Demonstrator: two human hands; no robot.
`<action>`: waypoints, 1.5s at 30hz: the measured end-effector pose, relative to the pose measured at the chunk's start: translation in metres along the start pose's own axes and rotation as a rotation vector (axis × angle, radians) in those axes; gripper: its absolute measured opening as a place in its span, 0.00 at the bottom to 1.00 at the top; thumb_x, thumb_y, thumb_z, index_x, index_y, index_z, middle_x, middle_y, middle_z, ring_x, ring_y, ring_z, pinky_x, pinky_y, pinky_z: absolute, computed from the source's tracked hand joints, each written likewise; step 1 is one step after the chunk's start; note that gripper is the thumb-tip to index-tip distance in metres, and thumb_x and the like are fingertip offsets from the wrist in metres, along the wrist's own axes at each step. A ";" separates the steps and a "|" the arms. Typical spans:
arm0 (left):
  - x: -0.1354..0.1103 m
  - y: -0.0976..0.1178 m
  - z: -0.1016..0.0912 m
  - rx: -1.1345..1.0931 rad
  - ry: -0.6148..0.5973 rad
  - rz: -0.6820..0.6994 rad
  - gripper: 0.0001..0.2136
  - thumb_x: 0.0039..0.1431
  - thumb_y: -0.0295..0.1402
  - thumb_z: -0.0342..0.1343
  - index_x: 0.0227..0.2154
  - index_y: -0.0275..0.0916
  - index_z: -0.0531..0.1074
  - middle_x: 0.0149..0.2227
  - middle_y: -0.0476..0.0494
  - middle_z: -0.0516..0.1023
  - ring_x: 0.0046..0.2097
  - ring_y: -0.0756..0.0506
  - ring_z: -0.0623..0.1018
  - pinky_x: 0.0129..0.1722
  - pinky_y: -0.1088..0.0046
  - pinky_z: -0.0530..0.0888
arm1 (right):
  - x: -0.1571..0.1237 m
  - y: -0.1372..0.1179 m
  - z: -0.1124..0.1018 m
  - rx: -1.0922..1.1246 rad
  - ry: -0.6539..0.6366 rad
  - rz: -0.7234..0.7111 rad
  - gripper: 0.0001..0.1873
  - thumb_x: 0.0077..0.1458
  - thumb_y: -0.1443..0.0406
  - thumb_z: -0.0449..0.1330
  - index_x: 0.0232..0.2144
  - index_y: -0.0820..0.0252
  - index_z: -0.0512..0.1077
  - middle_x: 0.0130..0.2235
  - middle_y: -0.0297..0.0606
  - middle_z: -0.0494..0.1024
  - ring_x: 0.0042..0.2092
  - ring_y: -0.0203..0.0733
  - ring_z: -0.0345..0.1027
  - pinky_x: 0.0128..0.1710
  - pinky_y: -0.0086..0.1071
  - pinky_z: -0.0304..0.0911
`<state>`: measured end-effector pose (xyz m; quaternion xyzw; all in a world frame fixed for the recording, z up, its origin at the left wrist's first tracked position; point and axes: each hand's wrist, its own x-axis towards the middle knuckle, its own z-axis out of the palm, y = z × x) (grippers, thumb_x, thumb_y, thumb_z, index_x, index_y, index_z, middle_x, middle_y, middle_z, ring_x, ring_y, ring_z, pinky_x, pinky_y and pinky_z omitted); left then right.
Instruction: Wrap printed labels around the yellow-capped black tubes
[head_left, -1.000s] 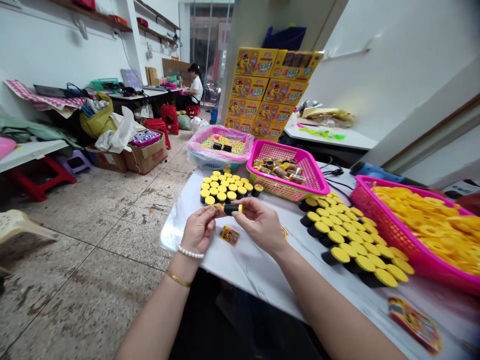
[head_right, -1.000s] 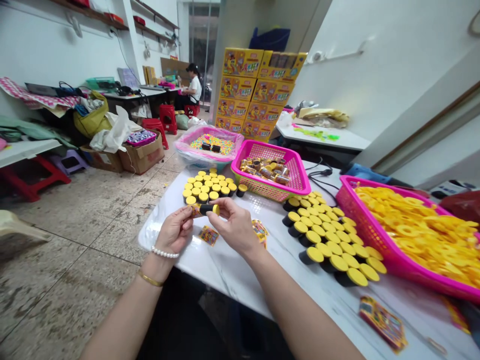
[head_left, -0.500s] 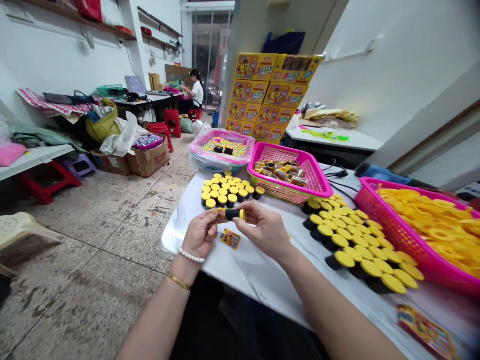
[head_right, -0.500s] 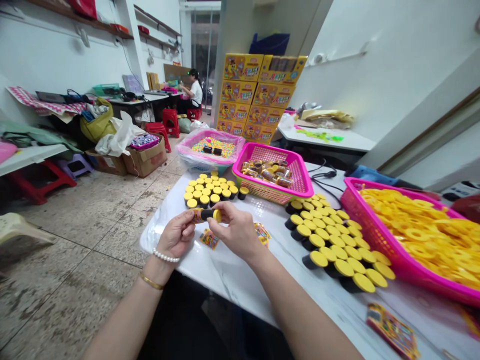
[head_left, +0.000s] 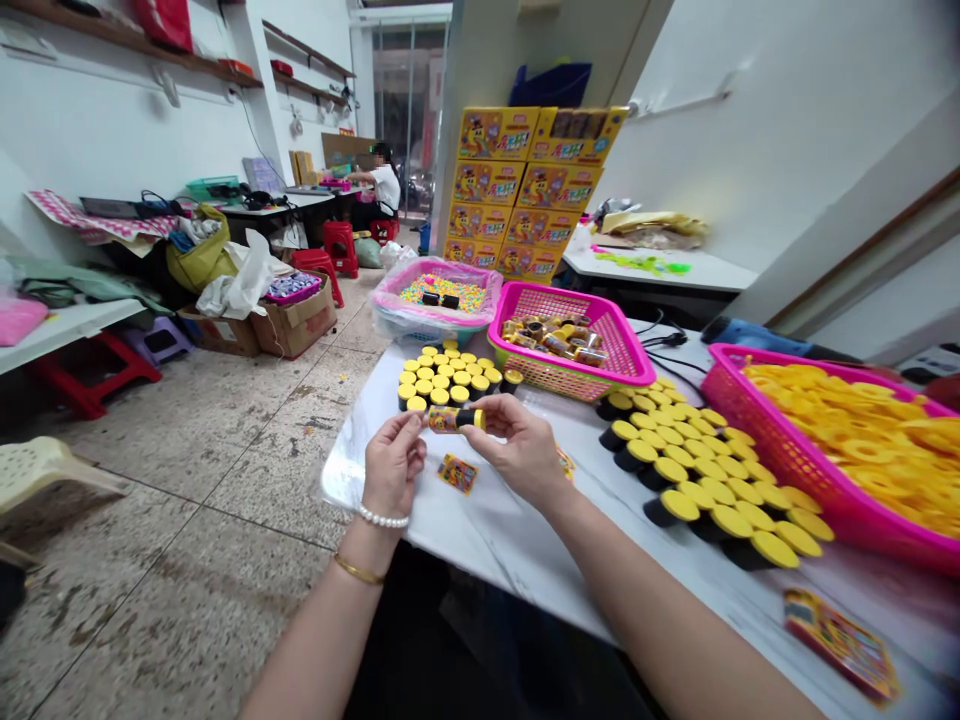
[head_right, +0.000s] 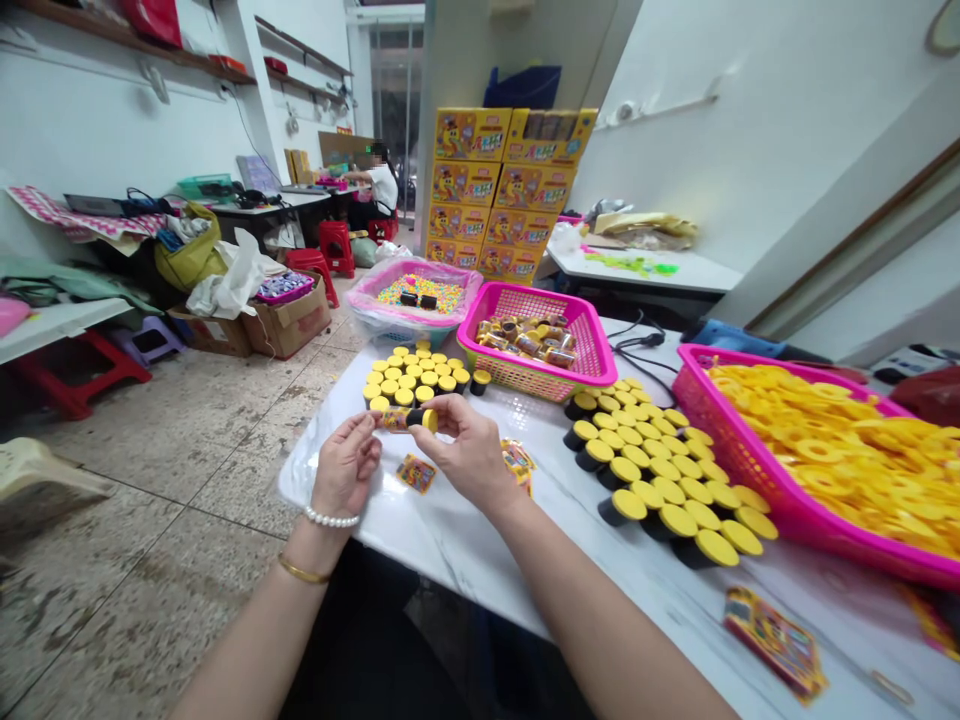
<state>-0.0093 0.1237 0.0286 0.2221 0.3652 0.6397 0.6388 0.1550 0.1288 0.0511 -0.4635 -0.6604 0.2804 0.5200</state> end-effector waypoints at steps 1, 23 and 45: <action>-0.001 0.000 0.000 -0.002 -0.004 0.013 0.23 0.38 0.39 0.74 0.37 0.35 0.75 0.28 0.51 0.74 0.21 0.57 0.69 0.14 0.85 0.53 | 0.000 -0.001 -0.001 0.015 -0.028 -0.015 0.13 0.50 0.60 0.67 0.37 0.57 0.72 0.32 0.35 0.78 0.32 0.38 0.73 0.36 0.34 0.71; 0.000 -0.006 -0.001 0.160 -0.235 -0.021 0.21 0.39 0.37 0.74 0.36 0.35 0.75 0.27 0.51 0.76 0.27 0.54 0.73 0.28 0.78 0.69 | 0.002 0.006 -0.006 -0.113 -0.188 -0.253 0.12 0.54 0.66 0.65 0.43 0.56 0.77 0.40 0.39 0.78 0.37 0.40 0.75 0.38 0.35 0.74; 0.001 -0.003 0.001 0.417 -0.188 -0.024 0.26 0.52 0.59 0.59 0.34 0.35 0.71 0.22 0.49 0.72 0.19 0.53 0.69 0.16 0.79 0.59 | 0.007 0.004 -0.011 -0.064 -0.173 -0.230 0.09 0.50 0.61 0.68 0.36 0.52 0.81 0.39 0.38 0.81 0.38 0.41 0.73 0.42 0.37 0.71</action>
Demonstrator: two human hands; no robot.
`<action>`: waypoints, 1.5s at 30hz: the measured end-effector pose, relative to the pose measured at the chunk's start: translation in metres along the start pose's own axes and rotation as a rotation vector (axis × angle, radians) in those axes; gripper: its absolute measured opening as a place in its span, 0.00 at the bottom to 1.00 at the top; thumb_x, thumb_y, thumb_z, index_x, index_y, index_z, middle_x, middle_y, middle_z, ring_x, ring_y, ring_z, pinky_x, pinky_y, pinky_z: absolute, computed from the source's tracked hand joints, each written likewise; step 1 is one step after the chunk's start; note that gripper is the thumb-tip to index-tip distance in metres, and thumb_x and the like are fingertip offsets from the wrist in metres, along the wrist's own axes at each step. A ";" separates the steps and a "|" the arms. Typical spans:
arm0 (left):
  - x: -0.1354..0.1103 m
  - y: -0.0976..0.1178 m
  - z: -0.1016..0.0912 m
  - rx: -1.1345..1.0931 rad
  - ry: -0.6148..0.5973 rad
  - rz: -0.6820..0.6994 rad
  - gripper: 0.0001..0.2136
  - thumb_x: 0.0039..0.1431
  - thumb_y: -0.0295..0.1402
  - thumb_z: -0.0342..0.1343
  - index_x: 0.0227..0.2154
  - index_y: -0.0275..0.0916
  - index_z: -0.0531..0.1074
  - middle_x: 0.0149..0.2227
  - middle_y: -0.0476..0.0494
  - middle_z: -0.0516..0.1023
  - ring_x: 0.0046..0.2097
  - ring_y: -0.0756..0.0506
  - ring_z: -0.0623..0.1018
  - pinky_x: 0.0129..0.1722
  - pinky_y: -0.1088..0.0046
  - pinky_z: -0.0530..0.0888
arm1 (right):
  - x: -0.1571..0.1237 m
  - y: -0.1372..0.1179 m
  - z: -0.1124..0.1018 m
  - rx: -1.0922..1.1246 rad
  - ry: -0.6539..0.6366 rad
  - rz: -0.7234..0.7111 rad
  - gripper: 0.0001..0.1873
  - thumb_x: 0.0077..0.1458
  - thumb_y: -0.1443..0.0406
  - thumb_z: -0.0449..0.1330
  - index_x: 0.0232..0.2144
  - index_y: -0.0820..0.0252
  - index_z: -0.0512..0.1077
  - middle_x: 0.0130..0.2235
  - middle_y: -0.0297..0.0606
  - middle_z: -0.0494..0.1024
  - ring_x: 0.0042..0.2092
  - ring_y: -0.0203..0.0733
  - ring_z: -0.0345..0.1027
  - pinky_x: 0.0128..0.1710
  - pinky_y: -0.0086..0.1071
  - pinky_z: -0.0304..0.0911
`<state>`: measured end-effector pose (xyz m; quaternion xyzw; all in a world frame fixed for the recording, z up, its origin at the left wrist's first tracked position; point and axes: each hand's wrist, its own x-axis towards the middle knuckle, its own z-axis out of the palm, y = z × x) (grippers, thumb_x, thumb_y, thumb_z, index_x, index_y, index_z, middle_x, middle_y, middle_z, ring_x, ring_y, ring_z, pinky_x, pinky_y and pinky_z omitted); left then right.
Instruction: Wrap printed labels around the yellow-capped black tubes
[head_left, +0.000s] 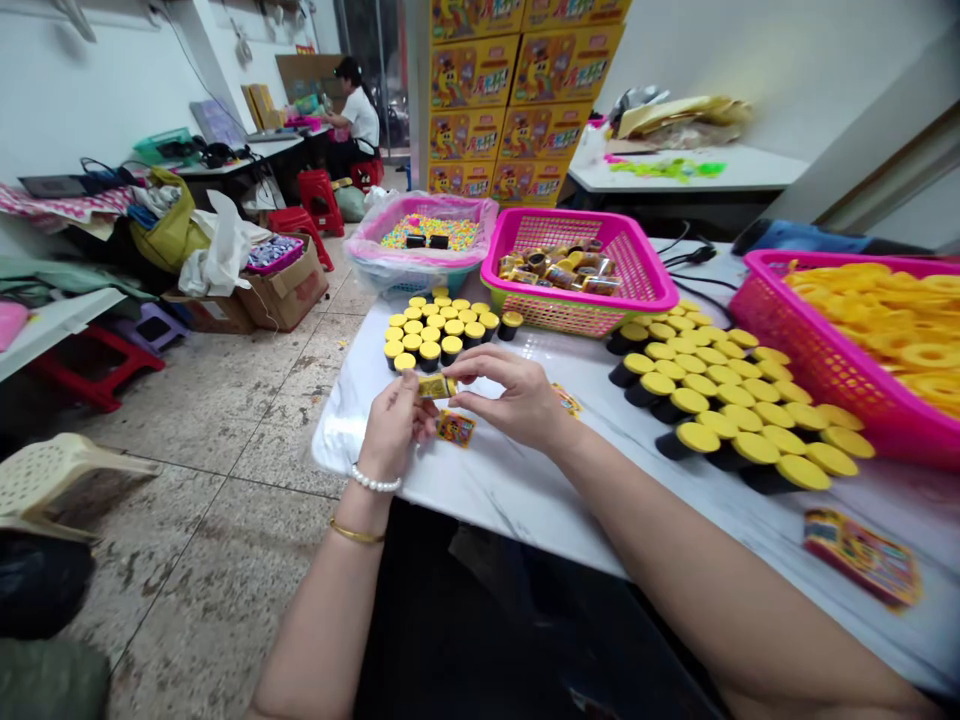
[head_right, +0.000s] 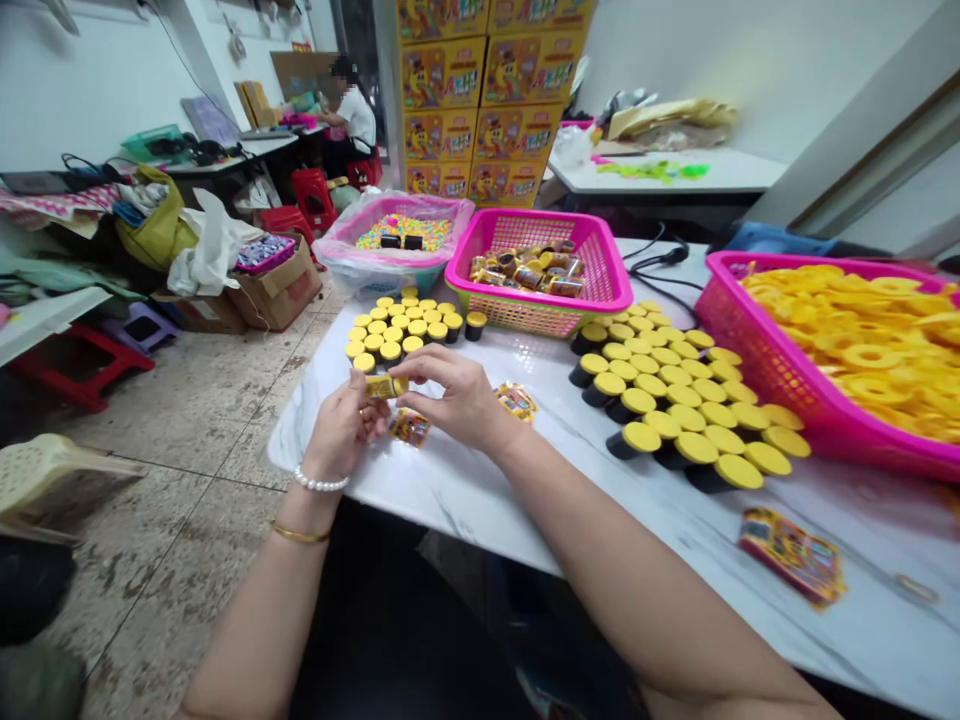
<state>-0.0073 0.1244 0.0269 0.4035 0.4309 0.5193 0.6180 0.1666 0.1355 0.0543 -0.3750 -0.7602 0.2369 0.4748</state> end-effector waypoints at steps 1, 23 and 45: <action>0.000 0.001 -0.001 -0.009 -0.019 -0.002 0.25 0.50 0.56 0.63 0.32 0.35 0.72 0.22 0.49 0.71 0.19 0.54 0.68 0.17 0.80 0.59 | 0.000 0.000 0.000 0.004 -0.007 0.007 0.08 0.49 0.61 0.69 0.35 0.52 0.81 0.40 0.38 0.81 0.38 0.41 0.73 0.43 0.37 0.72; 0.037 0.021 -0.010 0.208 -0.218 -0.056 0.25 0.49 0.58 0.61 0.26 0.38 0.66 0.15 0.54 0.68 0.12 0.55 0.62 0.11 0.80 0.52 | 0.001 0.011 0.007 0.775 -0.032 0.636 0.26 0.42 0.58 0.75 0.46 0.52 0.79 0.47 0.39 0.81 0.37 0.38 0.78 0.42 0.37 0.77; 0.033 0.025 -0.020 0.029 -0.461 -0.255 0.31 0.48 0.58 0.62 0.45 0.36 0.68 0.17 0.49 0.75 0.11 0.52 0.67 0.10 0.82 0.54 | 0.049 0.022 -0.047 0.200 0.587 0.348 0.29 0.47 0.62 0.70 0.54 0.51 0.73 0.45 0.36 0.76 0.39 0.40 0.77 0.42 0.40 0.78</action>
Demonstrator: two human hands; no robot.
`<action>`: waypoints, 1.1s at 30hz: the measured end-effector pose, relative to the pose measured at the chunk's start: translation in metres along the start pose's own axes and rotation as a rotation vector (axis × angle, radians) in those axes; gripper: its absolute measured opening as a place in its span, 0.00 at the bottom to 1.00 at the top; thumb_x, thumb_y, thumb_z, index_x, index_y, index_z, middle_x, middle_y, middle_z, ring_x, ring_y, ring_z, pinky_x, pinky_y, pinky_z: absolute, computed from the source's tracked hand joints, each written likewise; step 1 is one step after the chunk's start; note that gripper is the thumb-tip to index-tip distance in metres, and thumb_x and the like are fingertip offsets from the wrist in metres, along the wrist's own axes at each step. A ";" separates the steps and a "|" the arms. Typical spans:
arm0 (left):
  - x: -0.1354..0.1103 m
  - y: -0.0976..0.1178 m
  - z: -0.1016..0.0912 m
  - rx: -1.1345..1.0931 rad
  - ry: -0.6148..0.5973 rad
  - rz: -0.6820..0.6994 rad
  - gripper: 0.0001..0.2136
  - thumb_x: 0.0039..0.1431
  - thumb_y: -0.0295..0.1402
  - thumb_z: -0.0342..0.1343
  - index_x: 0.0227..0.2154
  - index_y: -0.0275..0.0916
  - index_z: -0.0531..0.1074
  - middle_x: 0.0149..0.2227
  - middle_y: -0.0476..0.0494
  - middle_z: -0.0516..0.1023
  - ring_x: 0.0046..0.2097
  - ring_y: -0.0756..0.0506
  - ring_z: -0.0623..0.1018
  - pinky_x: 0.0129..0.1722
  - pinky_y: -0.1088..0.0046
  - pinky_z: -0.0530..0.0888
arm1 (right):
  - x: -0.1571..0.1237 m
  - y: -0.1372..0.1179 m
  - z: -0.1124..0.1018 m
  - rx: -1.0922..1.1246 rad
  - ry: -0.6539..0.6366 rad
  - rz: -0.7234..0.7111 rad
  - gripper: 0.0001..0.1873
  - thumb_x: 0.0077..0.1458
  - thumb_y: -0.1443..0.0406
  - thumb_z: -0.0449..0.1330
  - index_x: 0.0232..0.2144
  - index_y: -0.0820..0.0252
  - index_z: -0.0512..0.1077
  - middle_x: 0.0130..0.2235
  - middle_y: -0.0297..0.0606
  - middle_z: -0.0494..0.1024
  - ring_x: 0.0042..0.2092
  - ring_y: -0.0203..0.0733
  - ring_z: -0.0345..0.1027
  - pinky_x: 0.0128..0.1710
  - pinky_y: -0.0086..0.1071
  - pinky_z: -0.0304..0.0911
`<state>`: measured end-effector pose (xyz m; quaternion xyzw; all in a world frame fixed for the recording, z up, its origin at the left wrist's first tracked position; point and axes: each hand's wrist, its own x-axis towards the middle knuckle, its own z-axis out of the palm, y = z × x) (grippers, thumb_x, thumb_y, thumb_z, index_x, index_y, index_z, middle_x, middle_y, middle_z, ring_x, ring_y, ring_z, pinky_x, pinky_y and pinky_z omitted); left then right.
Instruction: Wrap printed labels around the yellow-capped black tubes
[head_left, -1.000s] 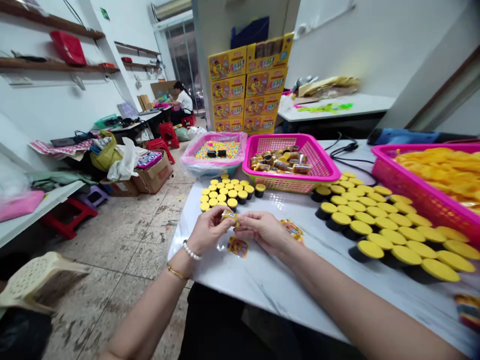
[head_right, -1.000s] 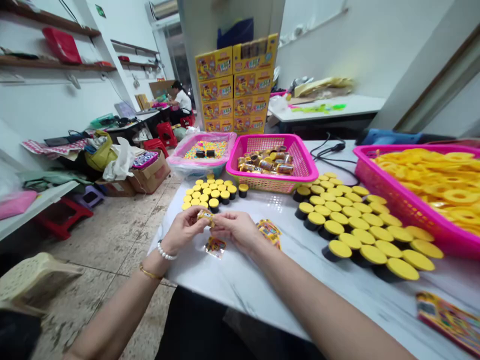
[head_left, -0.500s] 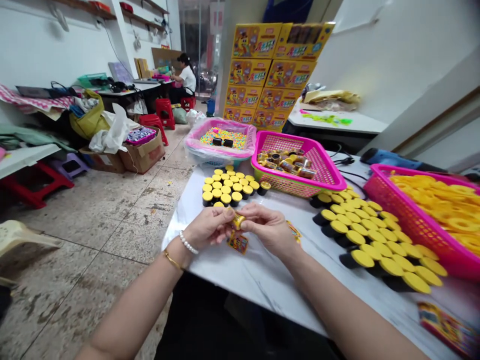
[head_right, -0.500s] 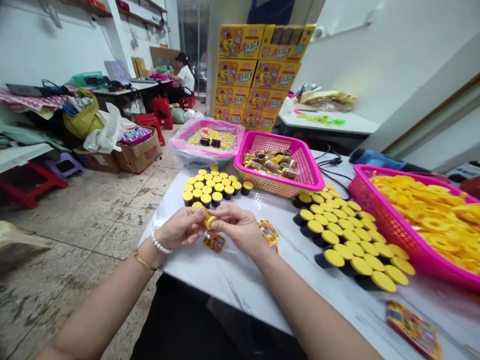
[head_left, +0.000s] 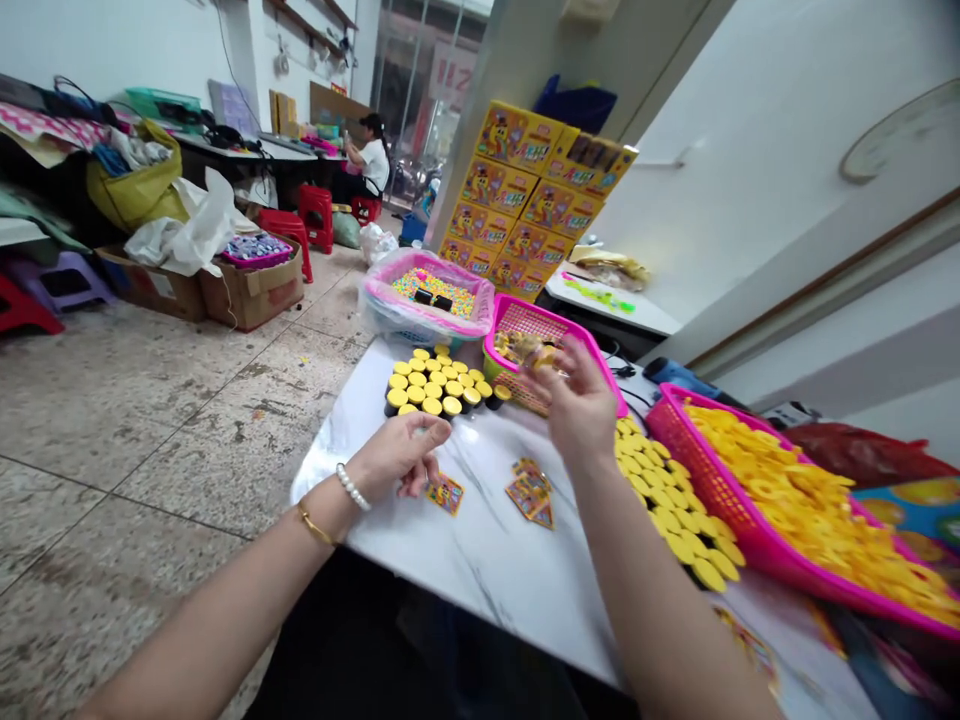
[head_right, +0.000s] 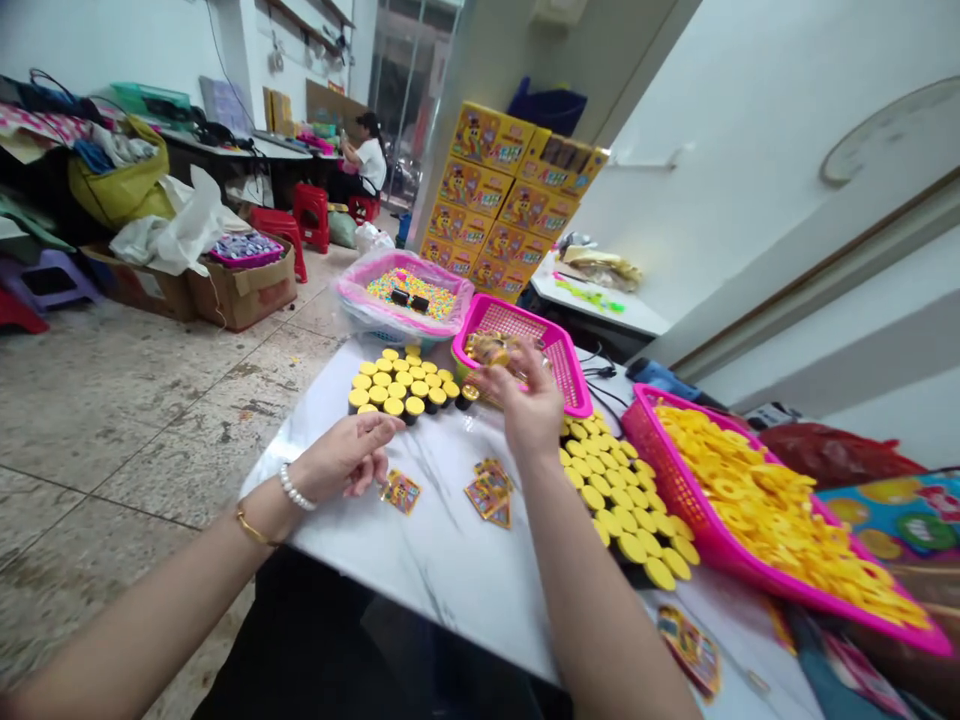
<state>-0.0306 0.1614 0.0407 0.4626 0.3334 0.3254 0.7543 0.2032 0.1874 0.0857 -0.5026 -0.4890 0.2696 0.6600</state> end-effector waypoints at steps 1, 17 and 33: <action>0.000 0.000 0.000 0.019 0.019 0.007 0.29 0.49 0.56 0.63 0.43 0.36 0.69 0.16 0.49 0.74 0.11 0.52 0.67 0.10 0.82 0.53 | 0.007 0.000 -0.006 -0.056 0.054 -0.002 0.36 0.44 0.64 0.71 0.57 0.49 0.70 0.46 0.36 0.75 0.38 0.40 0.77 0.38 0.37 0.78; 0.003 -0.003 -0.001 0.665 0.285 0.140 0.12 0.57 0.42 0.58 0.26 0.37 0.73 0.16 0.52 0.71 0.17 0.52 0.68 0.21 0.77 0.62 | -0.108 0.025 0.017 -0.725 -0.646 -0.186 0.04 0.58 0.68 0.61 0.30 0.55 0.72 0.34 0.38 0.75 0.37 0.42 0.71 0.37 0.37 0.68; 0.004 0.000 -0.003 0.294 0.059 0.151 0.16 0.52 0.45 0.63 0.28 0.34 0.73 0.26 0.48 0.75 0.18 0.56 0.68 0.18 0.80 0.63 | -0.079 0.003 0.026 -0.141 -0.438 0.184 0.17 0.46 0.59 0.70 0.32 0.56 0.66 0.27 0.30 0.75 0.27 0.37 0.71 0.26 0.30 0.65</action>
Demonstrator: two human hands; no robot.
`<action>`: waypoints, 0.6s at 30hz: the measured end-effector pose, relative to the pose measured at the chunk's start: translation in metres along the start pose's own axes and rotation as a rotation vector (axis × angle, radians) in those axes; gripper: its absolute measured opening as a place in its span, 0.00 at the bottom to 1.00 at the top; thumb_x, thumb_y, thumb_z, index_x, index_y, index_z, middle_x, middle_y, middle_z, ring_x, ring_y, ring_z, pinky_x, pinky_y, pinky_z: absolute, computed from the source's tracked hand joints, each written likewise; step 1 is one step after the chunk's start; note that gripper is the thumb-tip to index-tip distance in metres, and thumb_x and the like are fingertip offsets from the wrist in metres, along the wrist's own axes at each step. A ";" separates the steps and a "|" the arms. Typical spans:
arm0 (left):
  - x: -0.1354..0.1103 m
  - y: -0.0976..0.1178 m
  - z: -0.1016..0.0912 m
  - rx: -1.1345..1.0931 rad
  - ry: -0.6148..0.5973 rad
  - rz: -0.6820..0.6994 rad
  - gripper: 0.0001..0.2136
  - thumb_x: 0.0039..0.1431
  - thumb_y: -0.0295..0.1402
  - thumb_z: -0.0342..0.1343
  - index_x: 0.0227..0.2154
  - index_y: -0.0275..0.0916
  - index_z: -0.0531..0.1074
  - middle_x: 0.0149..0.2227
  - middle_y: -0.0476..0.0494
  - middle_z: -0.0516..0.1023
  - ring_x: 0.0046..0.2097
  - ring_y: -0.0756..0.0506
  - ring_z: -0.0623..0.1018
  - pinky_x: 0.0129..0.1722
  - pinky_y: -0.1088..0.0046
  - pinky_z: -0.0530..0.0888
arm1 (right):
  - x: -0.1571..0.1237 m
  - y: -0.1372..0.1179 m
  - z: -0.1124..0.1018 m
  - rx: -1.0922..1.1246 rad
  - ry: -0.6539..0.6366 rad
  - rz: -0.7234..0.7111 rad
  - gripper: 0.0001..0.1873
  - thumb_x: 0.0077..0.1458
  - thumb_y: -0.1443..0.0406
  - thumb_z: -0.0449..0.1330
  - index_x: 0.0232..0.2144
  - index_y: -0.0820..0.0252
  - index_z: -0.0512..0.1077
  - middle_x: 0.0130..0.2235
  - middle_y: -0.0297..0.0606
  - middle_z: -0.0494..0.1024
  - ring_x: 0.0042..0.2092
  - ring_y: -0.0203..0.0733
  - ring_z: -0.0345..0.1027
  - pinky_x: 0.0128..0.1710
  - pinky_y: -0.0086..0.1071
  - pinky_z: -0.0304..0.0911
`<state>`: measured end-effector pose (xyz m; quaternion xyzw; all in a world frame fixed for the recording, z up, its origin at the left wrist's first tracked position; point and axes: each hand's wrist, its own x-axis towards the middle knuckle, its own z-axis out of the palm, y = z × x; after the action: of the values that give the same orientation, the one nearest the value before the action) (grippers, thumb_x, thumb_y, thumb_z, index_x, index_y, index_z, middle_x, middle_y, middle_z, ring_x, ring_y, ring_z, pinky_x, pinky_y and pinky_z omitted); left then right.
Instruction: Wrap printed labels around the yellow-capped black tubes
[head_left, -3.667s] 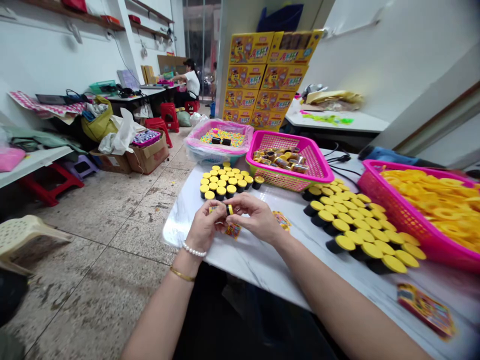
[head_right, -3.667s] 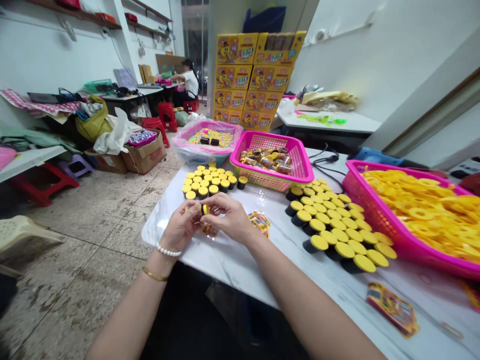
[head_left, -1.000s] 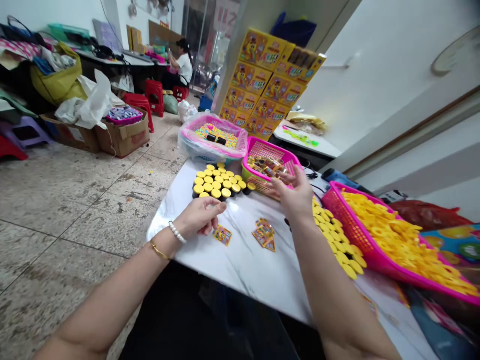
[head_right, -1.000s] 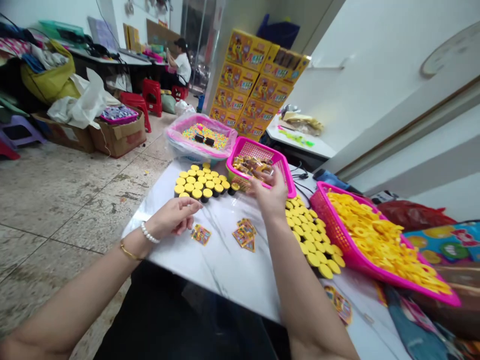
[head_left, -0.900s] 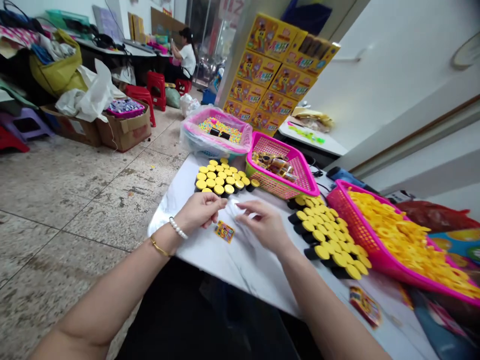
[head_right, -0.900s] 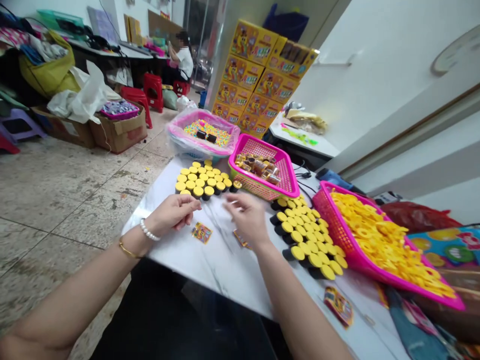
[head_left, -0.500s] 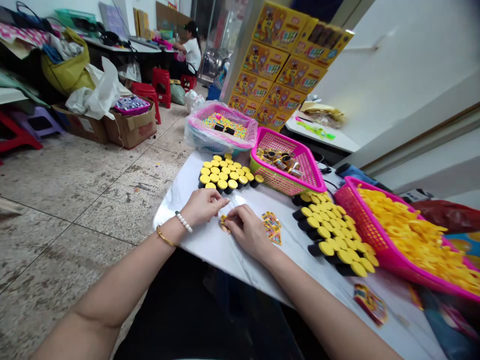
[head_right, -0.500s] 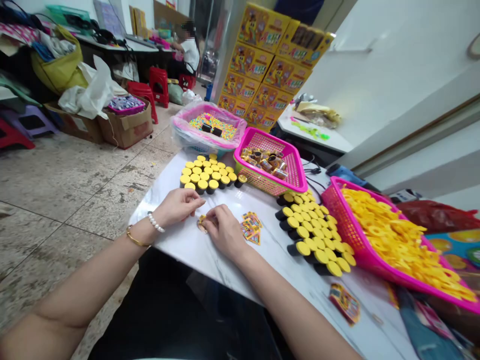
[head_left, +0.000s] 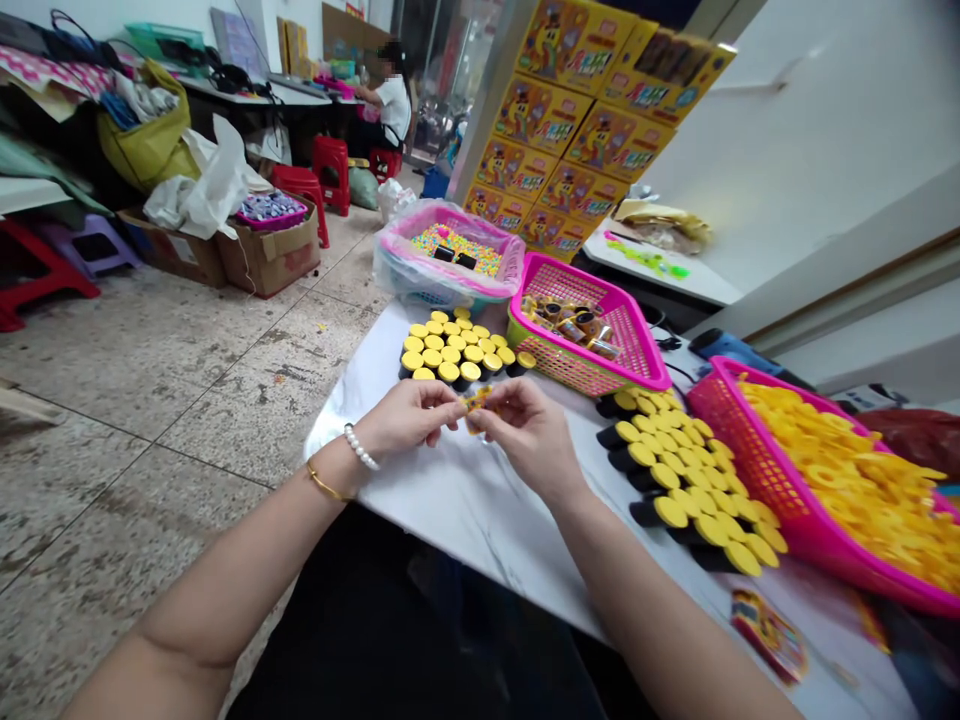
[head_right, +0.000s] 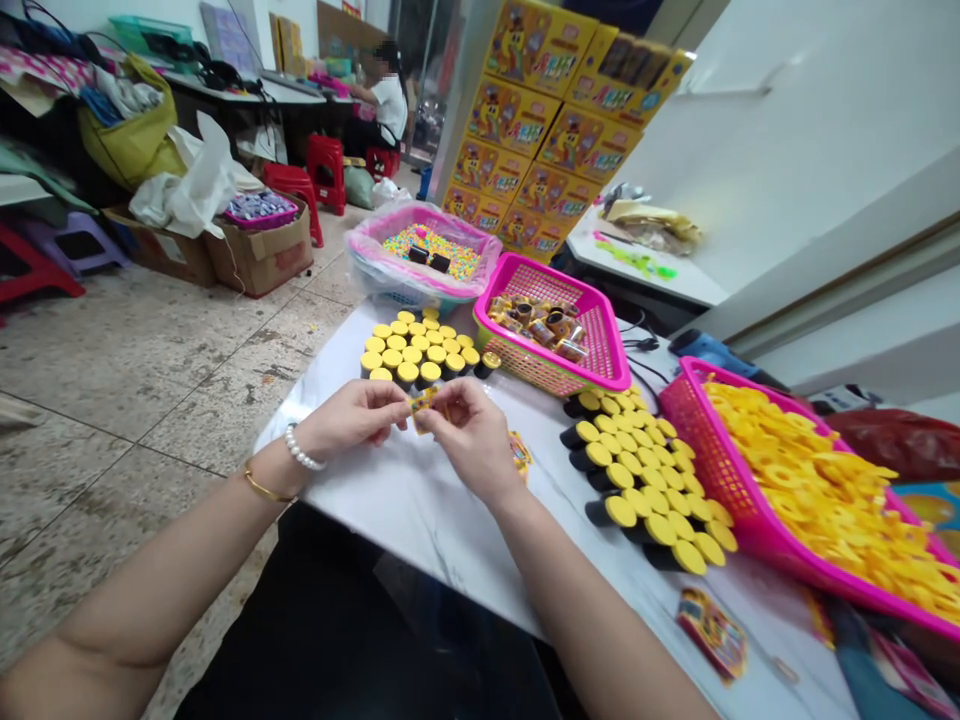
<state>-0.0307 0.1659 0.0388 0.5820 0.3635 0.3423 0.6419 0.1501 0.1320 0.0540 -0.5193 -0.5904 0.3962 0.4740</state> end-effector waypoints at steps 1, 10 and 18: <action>0.000 0.000 0.000 -0.006 0.013 -0.002 0.15 0.52 0.43 0.63 0.27 0.34 0.73 0.25 0.49 0.74 0.18 0.56 0.67 0.18 0.80 0.62 | 0.001 0.002 0.002 0.104 -0.019 0.057 0.20 0.43 0.59 0.72 0.35 0.56 0.67 0.26 0.29 0.76 0.27 0.37 0.71 0.25 0.30 0.66; -0.004 0.009 0.004 -0.075 0.227 0.041 0.15 0.54 0.43 0.61 0.24 0.35 0.70 0.21 0.51 0.72 0.15 0.57 0.65 0.14 0.81 0.59 | 0.002 0.017 -0.007 0.292 0.076 0.273 0.16 0.38 0.59 0.75 0.25 0.61 0.75 0.26 0.36 0.81 0.27 0.37 0.74 0.28 0.31 0.72; -0.008 0.011 0.009 -0.041 0.186 0.044 0.14 0.46 0.41 0.67 0.28 0.33 0.78 0.22 0.49 0.75 0.17 0.56 0.66 0.15 0.80 0.62 | -0.005 0.010 0.010 0.302 0.092 0.194 0.15 0.41 0.58 0.75 0.29 0.59 0.76 0.28 0.36 0.82 0.29 0.39 0.76 0.32 0.32 0.73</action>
<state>-0.0267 0.1556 0.0513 0.5423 0.4018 0.4161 0.6094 0.1428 0.1283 0.0411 -0.5144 -0.4492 0.4998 0.5328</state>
